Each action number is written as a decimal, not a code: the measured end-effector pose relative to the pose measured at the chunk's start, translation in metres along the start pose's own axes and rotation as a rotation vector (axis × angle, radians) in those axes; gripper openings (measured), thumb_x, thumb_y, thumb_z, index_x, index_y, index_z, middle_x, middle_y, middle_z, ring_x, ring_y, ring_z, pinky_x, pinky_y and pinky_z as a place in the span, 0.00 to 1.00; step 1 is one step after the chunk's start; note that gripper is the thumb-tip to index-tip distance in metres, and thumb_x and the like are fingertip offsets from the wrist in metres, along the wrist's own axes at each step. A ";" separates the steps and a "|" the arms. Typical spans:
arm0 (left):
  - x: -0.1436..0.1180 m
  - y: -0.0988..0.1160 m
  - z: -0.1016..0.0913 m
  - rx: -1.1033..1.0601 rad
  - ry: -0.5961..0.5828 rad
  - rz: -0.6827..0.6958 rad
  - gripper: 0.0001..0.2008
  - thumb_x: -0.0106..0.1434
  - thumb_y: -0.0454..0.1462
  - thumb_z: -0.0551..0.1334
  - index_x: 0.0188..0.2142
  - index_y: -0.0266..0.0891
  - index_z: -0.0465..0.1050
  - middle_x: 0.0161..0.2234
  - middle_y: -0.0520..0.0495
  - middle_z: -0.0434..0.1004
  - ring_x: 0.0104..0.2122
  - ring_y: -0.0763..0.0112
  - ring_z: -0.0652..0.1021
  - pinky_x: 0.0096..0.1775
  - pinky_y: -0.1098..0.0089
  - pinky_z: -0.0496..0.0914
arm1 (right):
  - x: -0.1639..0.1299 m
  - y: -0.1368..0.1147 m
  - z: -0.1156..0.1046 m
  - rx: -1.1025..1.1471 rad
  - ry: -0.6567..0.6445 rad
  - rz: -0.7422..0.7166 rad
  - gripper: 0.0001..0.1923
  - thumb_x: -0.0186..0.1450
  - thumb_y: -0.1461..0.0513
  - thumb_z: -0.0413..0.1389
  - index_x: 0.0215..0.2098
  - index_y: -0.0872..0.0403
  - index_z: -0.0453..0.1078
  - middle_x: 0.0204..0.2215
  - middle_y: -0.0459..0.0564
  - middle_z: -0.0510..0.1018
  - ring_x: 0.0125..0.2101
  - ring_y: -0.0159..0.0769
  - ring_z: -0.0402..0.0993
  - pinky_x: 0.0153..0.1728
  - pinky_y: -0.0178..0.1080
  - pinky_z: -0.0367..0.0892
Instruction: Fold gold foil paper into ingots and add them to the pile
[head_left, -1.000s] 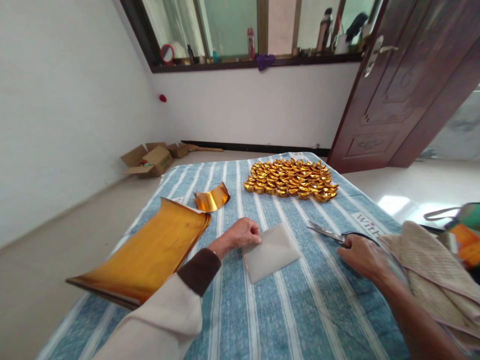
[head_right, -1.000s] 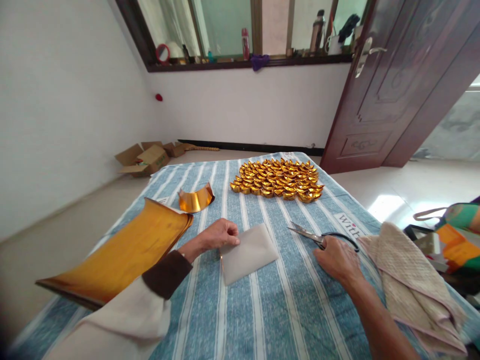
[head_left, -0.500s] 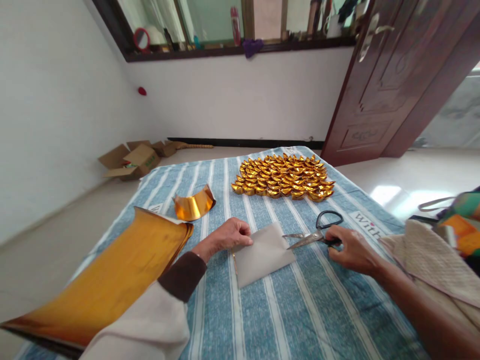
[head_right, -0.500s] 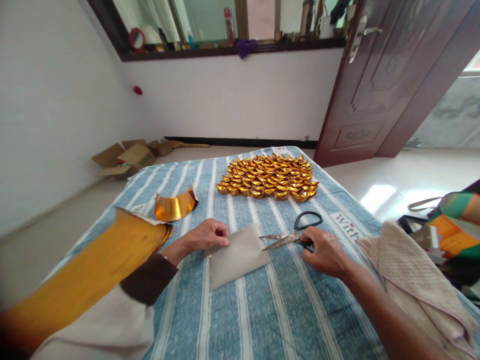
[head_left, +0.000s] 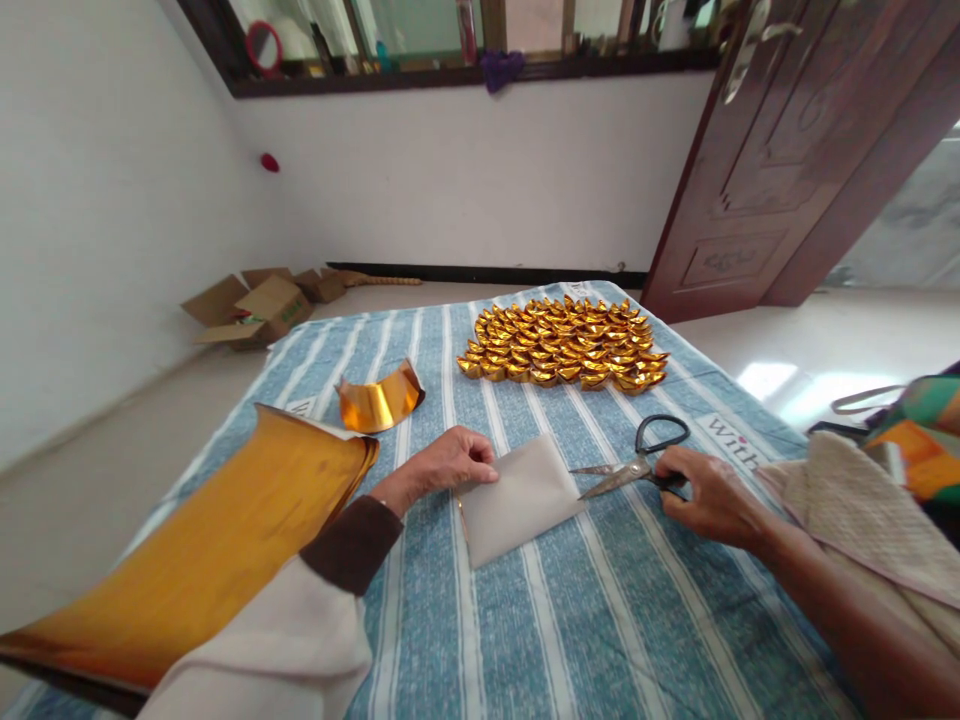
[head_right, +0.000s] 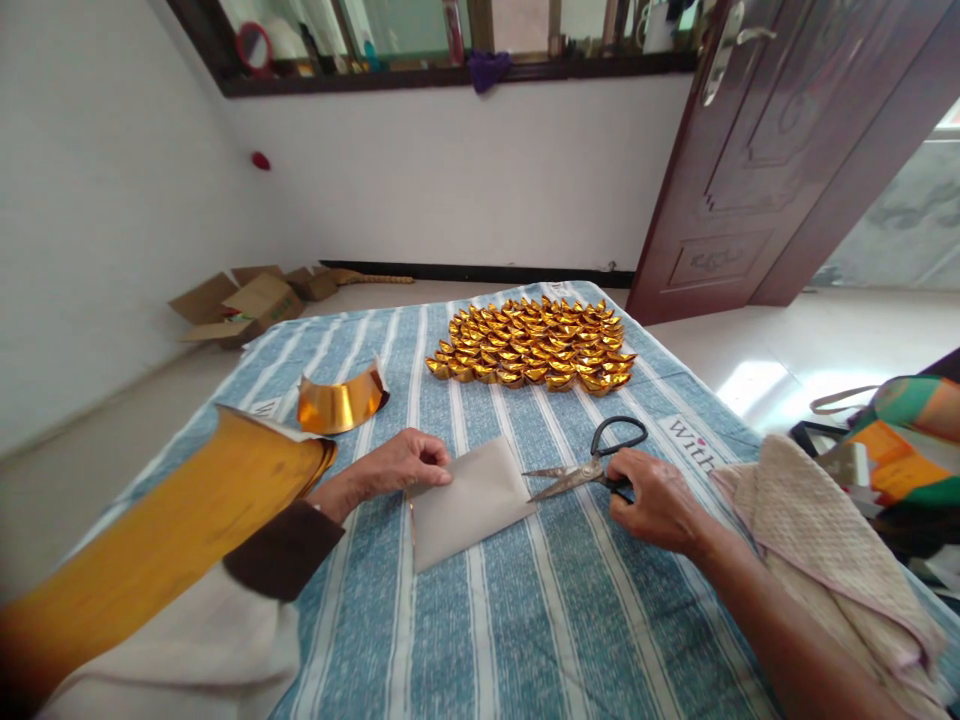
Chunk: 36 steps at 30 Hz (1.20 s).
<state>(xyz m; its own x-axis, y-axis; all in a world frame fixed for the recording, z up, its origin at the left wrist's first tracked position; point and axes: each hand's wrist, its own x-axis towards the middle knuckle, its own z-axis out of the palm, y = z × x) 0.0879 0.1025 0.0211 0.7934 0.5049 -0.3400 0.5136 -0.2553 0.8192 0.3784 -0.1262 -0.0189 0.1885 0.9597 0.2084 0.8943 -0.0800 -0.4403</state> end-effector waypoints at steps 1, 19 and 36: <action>0.000 0.001 0.000 0.006 0.001 0.001 0.13 0.44 0.44 0.66 0.23 0.36 0.72 0.23 0.53 0.70 0.25 0.73 0.68 0.28 0.73 0.61 | 0.000 0.000 0.001 -0.005 0.002 -0.021 0.05 0.52 0.63 0.49 0.28 0.52 0.64 0.27 0.47 0.72 0.29 0.37 0.68 0.32 0.38 0.62; 0.010 0.011 0.005 0.428 0.154 0.023 0.04 0.48 0.35 0.60 0.21 0.36 0.69 0.21 0.54 0.69 0.24 0.72 0.70 0.28 0.72 0.60 | 0.011 -0.004 0.019 -0.045 0.064 -0.367 0.05 0.54 0.68 0.50 0.29 0.53 0.63 0.25 0.48 0.68 0.28 0.37 0.63 0.32 0.38 0.59; -0.004 0.008 0.080 0.908 0.212 0.761 0.15 0.69 0.31 0.51 0.53 0.37 0.68 0.59 0.39 0.68 0.61 0.58 0.66 0.58 0.53 0.62 | 0.006 -0.011 0.018 -0.123 0.058 -0.413 0.05 0.57 0.69 0.50 0.29 0.53 0.64 0.27 0.50 0.68 0.31 0.39 0.63 0.33 0.40 0.59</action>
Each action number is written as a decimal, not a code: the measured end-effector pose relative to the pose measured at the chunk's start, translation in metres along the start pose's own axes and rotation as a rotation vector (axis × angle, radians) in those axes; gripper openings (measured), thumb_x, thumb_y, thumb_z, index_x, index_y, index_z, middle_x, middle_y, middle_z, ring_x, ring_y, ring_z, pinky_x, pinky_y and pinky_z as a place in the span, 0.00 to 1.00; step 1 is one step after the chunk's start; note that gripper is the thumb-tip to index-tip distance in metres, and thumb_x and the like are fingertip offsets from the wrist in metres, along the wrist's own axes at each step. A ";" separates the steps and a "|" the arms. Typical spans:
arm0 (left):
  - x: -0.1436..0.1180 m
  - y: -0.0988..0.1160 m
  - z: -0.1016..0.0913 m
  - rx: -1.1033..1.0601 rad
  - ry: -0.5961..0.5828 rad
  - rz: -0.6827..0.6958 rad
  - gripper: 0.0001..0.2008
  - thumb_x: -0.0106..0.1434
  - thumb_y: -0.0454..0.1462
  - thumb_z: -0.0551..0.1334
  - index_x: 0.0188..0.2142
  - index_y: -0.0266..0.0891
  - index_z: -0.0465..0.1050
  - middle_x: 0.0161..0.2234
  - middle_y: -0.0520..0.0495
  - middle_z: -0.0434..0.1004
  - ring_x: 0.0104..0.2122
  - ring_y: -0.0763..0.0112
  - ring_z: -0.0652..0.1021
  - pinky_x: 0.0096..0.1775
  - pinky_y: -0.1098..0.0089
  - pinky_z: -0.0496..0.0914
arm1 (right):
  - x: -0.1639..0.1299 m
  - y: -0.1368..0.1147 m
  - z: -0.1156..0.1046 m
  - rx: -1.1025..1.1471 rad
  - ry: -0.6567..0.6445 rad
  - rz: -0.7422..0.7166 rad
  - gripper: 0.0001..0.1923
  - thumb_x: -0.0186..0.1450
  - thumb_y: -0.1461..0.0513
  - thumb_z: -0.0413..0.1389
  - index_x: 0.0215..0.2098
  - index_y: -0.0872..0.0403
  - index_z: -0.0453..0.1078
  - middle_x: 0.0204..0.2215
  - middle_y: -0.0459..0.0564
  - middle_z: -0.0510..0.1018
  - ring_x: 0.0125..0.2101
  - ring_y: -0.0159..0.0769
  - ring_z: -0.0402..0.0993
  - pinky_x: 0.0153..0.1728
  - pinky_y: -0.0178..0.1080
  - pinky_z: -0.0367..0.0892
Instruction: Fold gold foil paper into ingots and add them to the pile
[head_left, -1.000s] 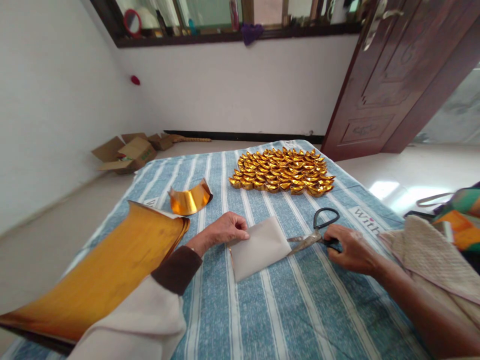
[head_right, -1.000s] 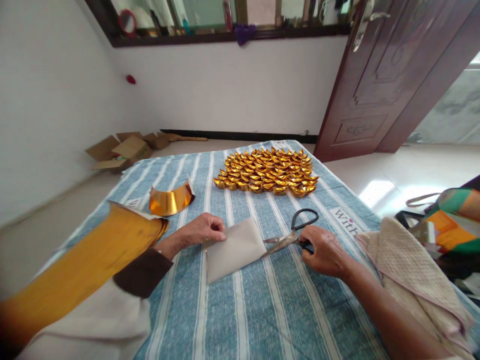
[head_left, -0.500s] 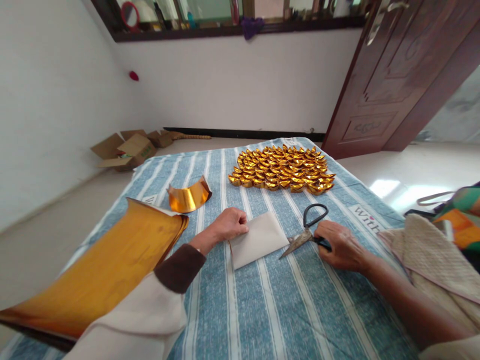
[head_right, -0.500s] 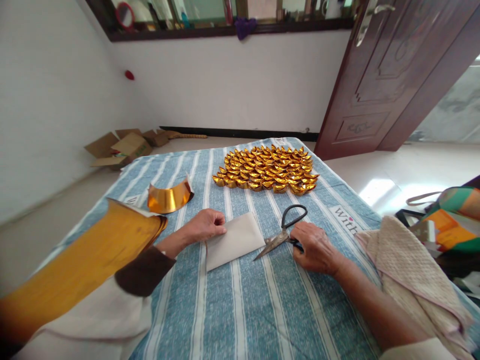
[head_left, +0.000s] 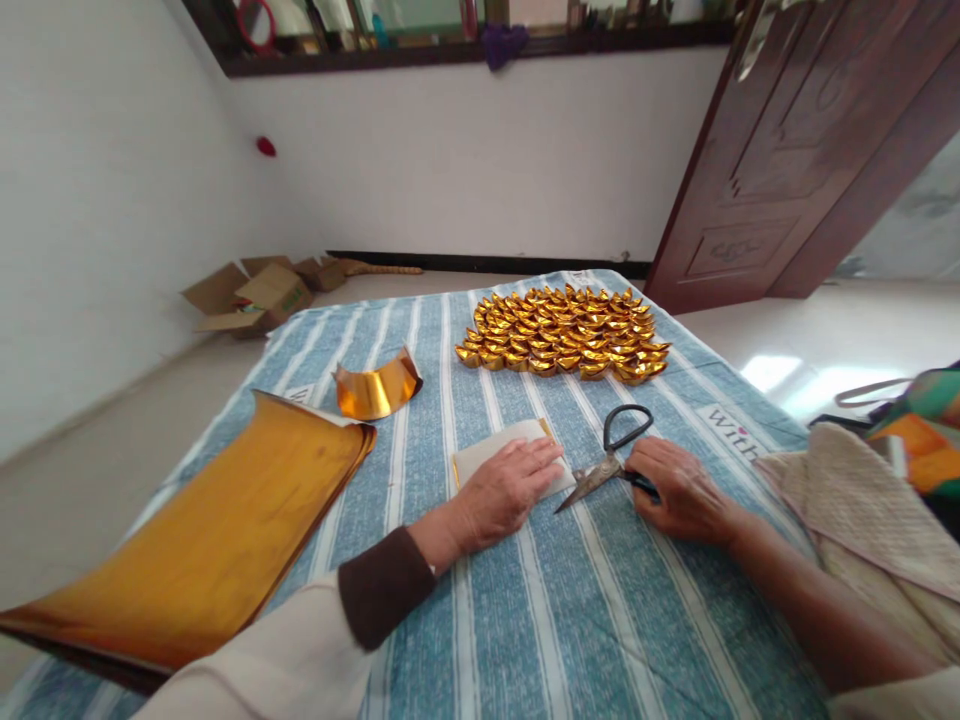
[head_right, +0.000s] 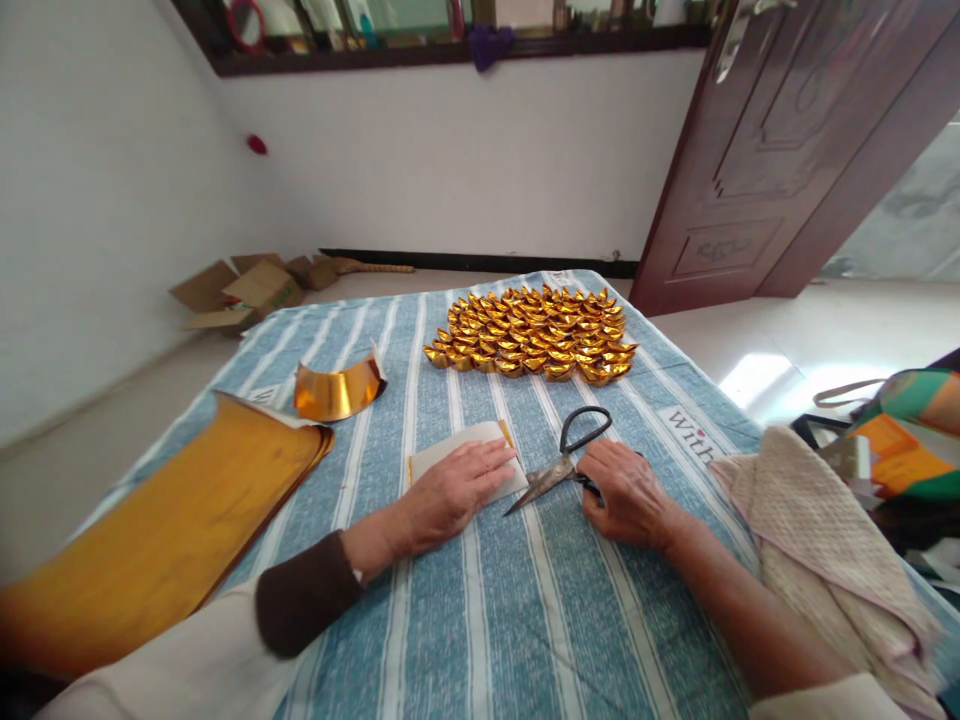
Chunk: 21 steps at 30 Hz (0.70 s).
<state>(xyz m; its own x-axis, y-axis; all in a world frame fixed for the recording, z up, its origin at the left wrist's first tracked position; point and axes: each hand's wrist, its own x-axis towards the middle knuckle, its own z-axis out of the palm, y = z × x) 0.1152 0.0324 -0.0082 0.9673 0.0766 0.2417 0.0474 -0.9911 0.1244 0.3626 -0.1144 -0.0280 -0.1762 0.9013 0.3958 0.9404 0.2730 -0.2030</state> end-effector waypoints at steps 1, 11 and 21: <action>-0.001 -0.002 0.004 -0.014 -0.029 -0.009 0.15 0.70 0.33 0.51 0.53 0.37 0.68 0.59 0.40 0.68 0.61 0.57 0.65 0.59 0.51 0.62 | 0.000 -0.001 0.000 -0.011 0.006 -0.009 0.05 0.58 0.69 0.50 0.30 0.54 0.64 0.27 0.50 0.68 0.31 0.39 0.63 0.33 0.40 0.59; -0.001 -0.011 0.012 -0.050 -0.170 -0.050 0.18 0.73 0.38 0.48 0.59 0.39 0.64 0.63 0.42 0.63 0.64 0.62 0.61 0.61 0.54 0.55 | -0.003 -0.006 0.006 -0.161 0.073 -0.077 0.08 0.67 0.64 0.50 0.30 0.54 0.68 0.26 0.50 0.69 0.30 0.39 0.62 0.33 0.41 0.59; -0.001 -0.009 0.009 -0.104 -0.200 -0.083 0.20 0.72 0.38 0.49 0.61 0.40 0.62 0.64 0.43 0.62 0.65 0.63 0.59 0.62 0.55 0.52 | -0.002 -0.005 0.011 -0.199 0.080 -0.087 0.14 0.70 0.62 0.50 0.26 0.54 0.68 0.24 0.49 0.69 0.29 0.38 0.63 0.33 0.40 0.59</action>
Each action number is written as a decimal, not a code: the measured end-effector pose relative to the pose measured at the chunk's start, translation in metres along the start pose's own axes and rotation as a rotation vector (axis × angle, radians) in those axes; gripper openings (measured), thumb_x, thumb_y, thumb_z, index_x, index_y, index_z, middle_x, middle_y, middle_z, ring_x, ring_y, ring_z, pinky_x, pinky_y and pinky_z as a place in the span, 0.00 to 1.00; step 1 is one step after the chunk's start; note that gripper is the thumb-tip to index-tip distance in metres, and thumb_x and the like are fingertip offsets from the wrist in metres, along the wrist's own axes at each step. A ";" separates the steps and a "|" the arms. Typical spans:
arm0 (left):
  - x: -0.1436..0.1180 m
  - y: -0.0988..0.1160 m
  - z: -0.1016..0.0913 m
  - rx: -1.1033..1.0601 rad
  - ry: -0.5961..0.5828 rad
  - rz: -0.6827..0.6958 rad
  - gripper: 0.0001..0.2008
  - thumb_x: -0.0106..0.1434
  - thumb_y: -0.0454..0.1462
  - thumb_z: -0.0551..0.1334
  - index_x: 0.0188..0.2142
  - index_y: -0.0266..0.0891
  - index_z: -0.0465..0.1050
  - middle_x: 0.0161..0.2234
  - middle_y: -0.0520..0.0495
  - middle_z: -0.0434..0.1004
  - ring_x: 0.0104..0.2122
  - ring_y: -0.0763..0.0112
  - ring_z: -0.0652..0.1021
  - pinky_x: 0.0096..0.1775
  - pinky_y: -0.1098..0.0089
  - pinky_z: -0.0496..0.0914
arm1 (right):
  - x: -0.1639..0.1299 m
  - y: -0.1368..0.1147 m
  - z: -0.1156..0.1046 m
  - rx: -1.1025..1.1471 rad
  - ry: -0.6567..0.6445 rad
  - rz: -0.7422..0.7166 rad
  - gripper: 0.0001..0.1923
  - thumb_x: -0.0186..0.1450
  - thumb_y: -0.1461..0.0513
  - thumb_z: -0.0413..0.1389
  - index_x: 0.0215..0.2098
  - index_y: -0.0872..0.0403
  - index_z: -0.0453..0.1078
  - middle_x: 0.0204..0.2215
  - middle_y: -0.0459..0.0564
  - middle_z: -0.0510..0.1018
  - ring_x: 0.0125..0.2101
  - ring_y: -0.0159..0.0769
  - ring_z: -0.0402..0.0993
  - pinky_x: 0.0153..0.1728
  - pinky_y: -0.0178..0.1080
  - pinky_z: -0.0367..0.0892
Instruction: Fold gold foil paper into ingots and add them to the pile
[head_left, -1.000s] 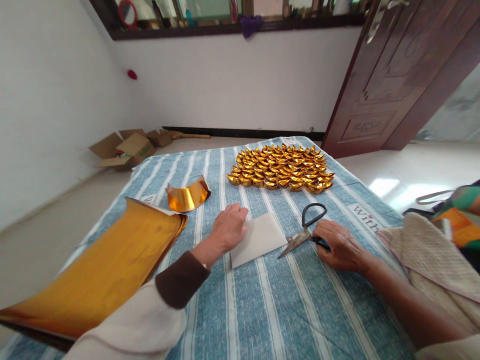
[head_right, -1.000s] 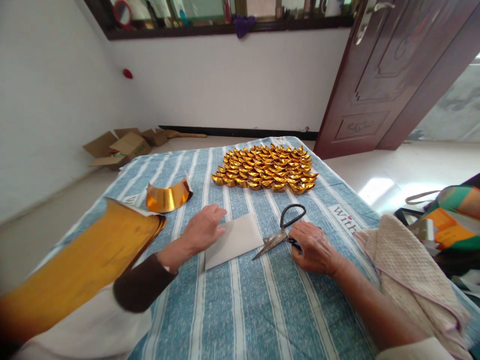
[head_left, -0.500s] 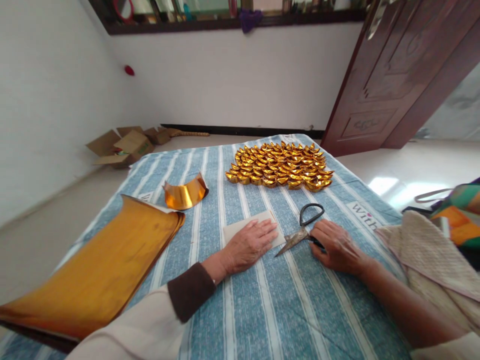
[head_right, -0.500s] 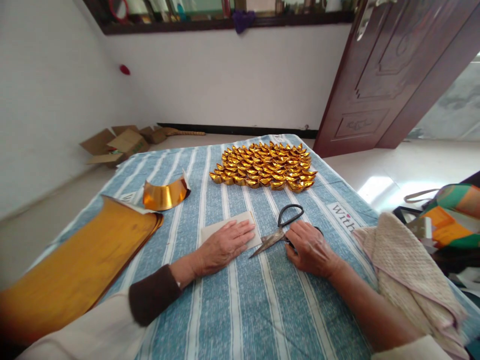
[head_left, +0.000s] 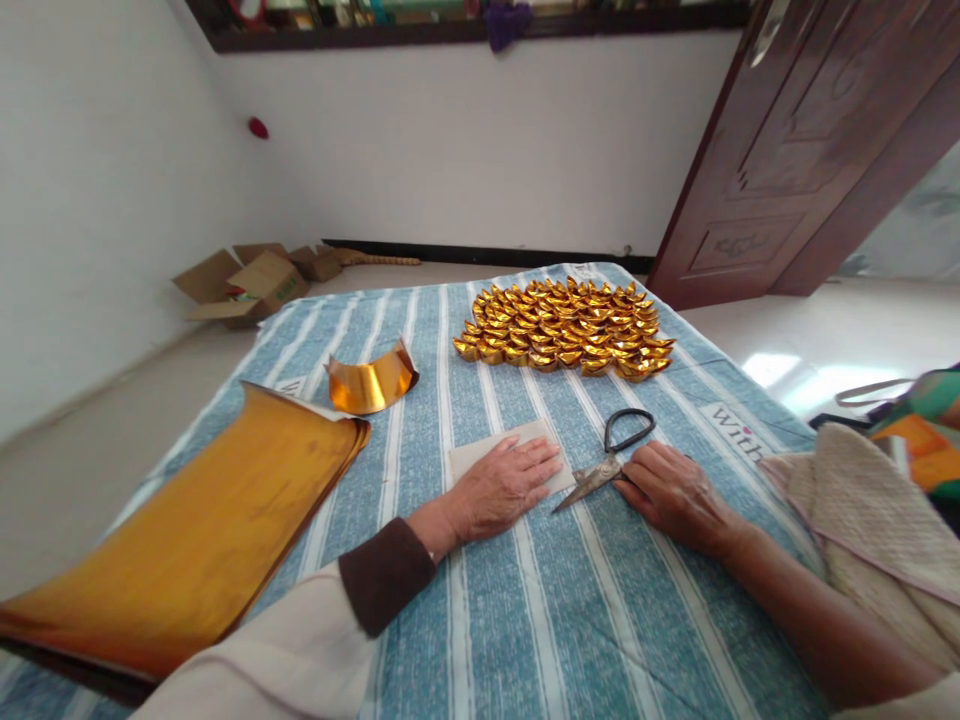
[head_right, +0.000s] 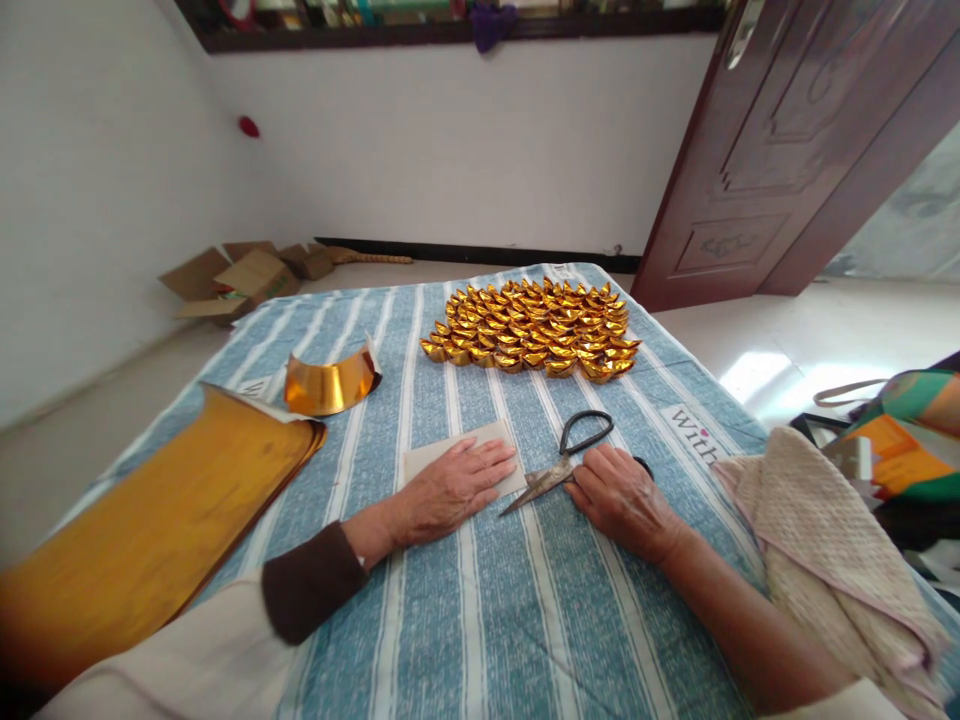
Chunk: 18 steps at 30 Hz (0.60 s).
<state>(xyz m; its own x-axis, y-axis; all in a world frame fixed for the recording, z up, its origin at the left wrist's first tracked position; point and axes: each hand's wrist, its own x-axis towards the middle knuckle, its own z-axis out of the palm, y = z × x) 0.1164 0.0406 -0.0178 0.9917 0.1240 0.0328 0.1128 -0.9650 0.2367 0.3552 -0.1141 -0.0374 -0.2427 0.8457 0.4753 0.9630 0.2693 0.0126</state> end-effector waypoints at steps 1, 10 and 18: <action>0.000 0.000 0.000 -0.011 -0.010 -0.009 0.20 0.72 0.38 0.49 0.61 0.40 0.61 0.64 0.43 0.61 0.65 0.63 0.59 0.62 0.55 0.52 | 0.000 0.000 0.001 -0.005 0.005 -0.004 0.14 0.70 0.62 0.51 0.26 0.54 0.68 0.24 0.49 0.68 0.29 0.38 0.63 0.33 0.40 0.59; 0.000 0.001 0.000 -0.075 -0.017 -0.043 0.21 0.71 0.39 0.51 0.62 0.41 0.60 0.64 0.44 0.60 0.65 0.65 0.58 0.63 0.56 0.50 | 0.001 -0.002 0.000 -0.030 0.040 -0.015 0.15 0.69 0.63 0.51 0.24 0.53 0.66 0.23 0.48 0.67 0.28 0.37 0.61 0.32 0.40 0.58; 0.001 -0.004 0.000 -0.047 0.050 -0.038 0.23 0.68 0.41 0.56 0.59 0.34 0.64 0.65 0.36 0.58 0.65 0.57 0.57 0.63 0.55 0.53 | 0.001 -0.001 0.000 -0.024 0.012 -0.011 0.15 0.70 0.62 0.51 0.24 0.53 0.67 0.23 0.48 0.67 0.28 0.38 0.63 0.32 0.40 0.57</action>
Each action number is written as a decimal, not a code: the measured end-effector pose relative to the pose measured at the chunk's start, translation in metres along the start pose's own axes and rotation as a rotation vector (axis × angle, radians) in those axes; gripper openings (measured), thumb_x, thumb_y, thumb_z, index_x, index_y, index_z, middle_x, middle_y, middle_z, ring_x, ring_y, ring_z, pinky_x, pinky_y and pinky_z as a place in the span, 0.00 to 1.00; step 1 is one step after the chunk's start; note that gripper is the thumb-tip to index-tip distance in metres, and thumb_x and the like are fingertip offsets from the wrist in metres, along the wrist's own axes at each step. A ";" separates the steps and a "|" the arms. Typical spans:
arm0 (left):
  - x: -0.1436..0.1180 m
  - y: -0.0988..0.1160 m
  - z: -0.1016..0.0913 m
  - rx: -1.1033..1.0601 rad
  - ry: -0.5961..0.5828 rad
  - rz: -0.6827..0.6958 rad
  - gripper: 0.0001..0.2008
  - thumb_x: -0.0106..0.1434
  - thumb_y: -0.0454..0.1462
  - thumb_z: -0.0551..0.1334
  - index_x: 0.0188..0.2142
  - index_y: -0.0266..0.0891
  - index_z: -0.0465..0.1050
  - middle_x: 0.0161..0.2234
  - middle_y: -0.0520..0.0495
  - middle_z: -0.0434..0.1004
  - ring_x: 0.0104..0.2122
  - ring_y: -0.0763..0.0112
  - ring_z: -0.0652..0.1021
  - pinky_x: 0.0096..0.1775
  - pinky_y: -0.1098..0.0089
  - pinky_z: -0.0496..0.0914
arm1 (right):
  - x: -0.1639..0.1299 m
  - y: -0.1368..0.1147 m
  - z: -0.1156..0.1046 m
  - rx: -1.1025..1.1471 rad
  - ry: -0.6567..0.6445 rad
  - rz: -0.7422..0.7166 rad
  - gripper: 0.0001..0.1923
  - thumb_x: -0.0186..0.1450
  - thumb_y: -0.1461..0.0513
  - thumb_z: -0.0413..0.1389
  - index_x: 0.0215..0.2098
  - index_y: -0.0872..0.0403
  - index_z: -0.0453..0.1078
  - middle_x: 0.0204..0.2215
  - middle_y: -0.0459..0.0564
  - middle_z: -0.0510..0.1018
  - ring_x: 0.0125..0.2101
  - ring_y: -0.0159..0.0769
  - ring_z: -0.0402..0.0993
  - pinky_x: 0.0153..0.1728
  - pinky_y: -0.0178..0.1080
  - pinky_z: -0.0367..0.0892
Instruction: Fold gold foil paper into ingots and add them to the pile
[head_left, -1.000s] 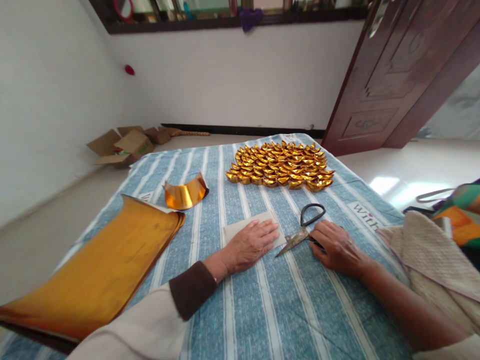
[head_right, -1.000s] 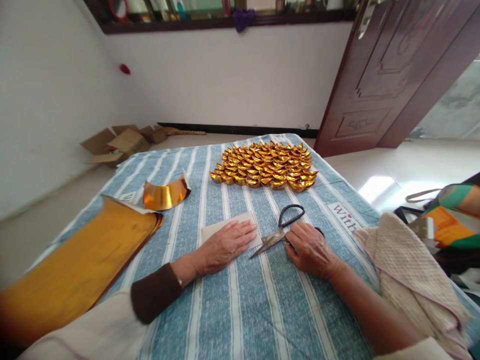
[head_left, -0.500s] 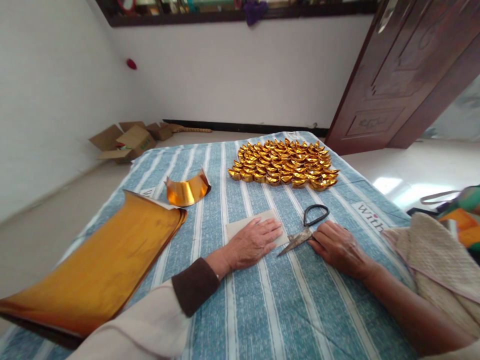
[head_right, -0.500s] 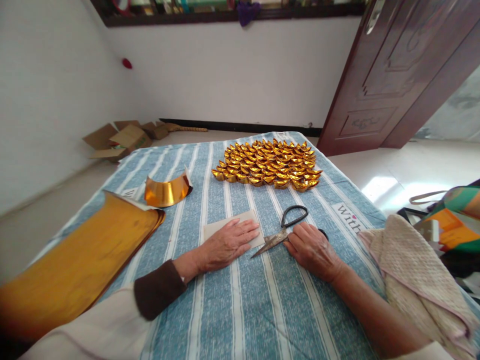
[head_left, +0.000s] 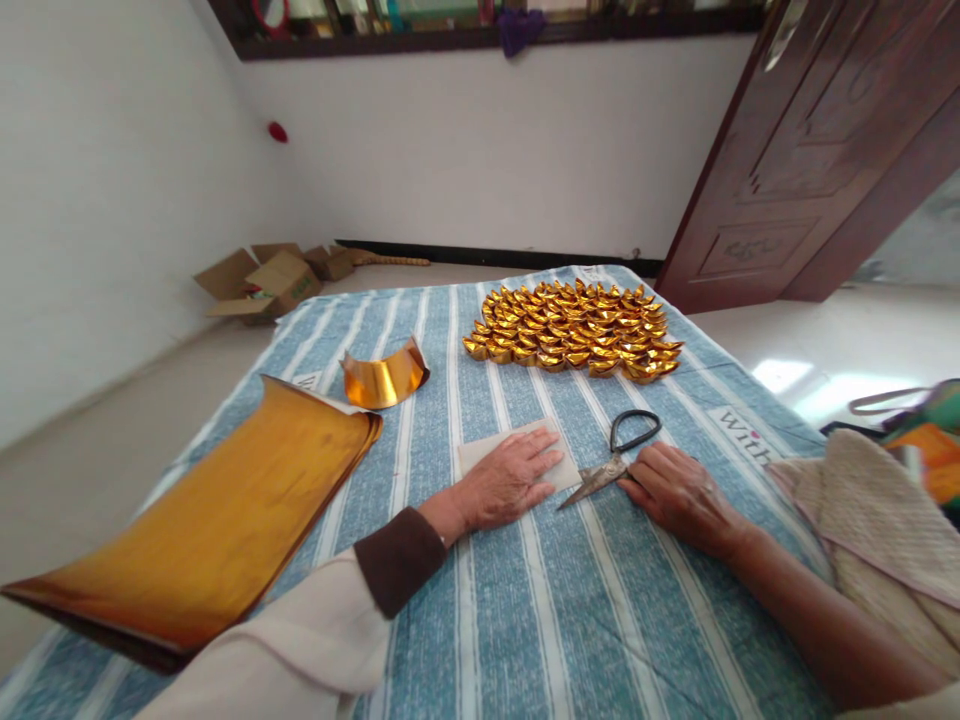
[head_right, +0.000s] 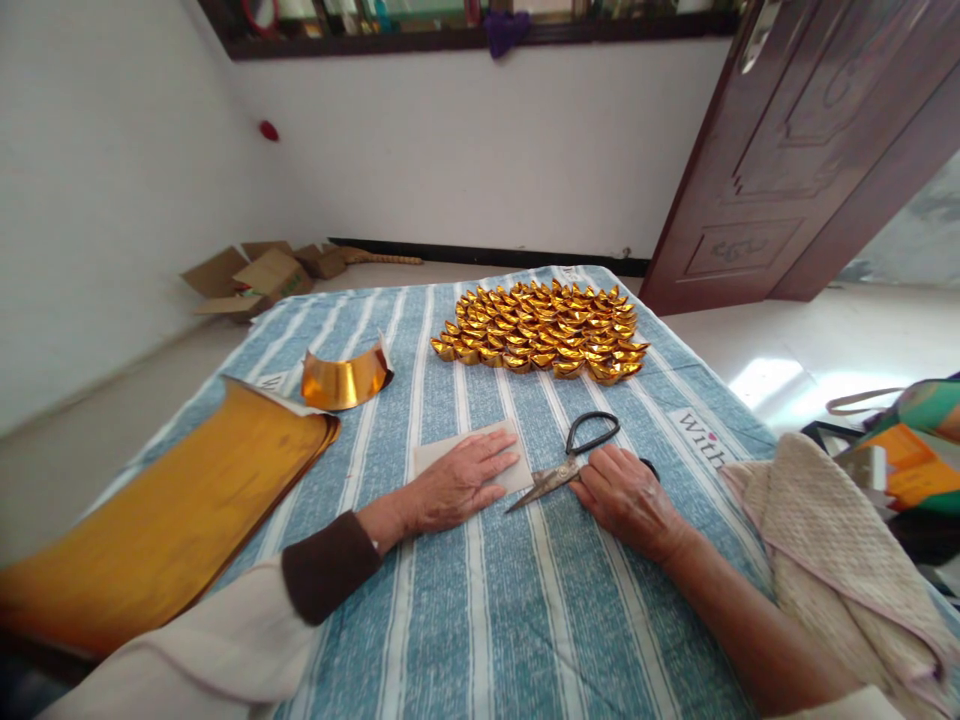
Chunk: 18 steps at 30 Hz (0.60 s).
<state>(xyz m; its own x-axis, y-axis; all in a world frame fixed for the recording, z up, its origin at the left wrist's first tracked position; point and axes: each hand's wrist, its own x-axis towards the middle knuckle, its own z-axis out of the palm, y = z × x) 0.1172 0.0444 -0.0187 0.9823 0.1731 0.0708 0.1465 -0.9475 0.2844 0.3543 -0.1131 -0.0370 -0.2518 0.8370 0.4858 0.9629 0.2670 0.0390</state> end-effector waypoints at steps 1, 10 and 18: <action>0.000 -0.001 0.000 -0.001 0.003 0.001 0.23 0.68 0.42 0.56 0.60 0.34 0.63 0.65 0.36 0.58 0.65 0.57 0.57 0.63 0.55 0.53 | 0.000 0.000 0.000 0.002 0.005 -0.003 0.15 0.70 0.62 0.51 0.24 0.53 0.67 0.23 0.48 0.67 0.28 0.38 0.63 0.32 0.40 0.57; 0.001 0.002 0.001 0.064 -0.061 -0.024 0.22 0.72 0.42 0.49 0.62 0.36 0.61 0.67 0.39 0.54 0.67 0.61 0.53 0.64 0.58 0.48 | -0.002 0.001 -0.001 -0.049 0.031 -0.065 0.16 0.70 0.62 0.52 0.23 0.53 0.67 0.22 0.48 0.67 0.27 0.37 0.61 0.31 0.41 0.55; 0.004 0.004 0.002 0.086 -0.079 -0.044 0.22 0.73 0.40 0.46 0.62 0.36 0.61 0.67 0.42 0.54 0.67 0.65 0.53 0.65 0.61 0.47 | -0.005 0.005 -0.002 -0.025 0.013 -0.089 0.16 0.69 0.63 0.52 0.22 0.53 0.67 0.22 0.47 0.66 0.27 0.36 0.61 0.31 0.41 0.55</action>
<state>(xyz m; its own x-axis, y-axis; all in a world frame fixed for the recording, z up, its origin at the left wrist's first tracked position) 0.1216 0.0410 -0.0190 0.9804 0.1961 -0.0164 0.1954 -0.9597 0.2018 0.3603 -0.1171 -0.0382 -0.3358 0.8039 0.4908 0.9388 0.3283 0.1045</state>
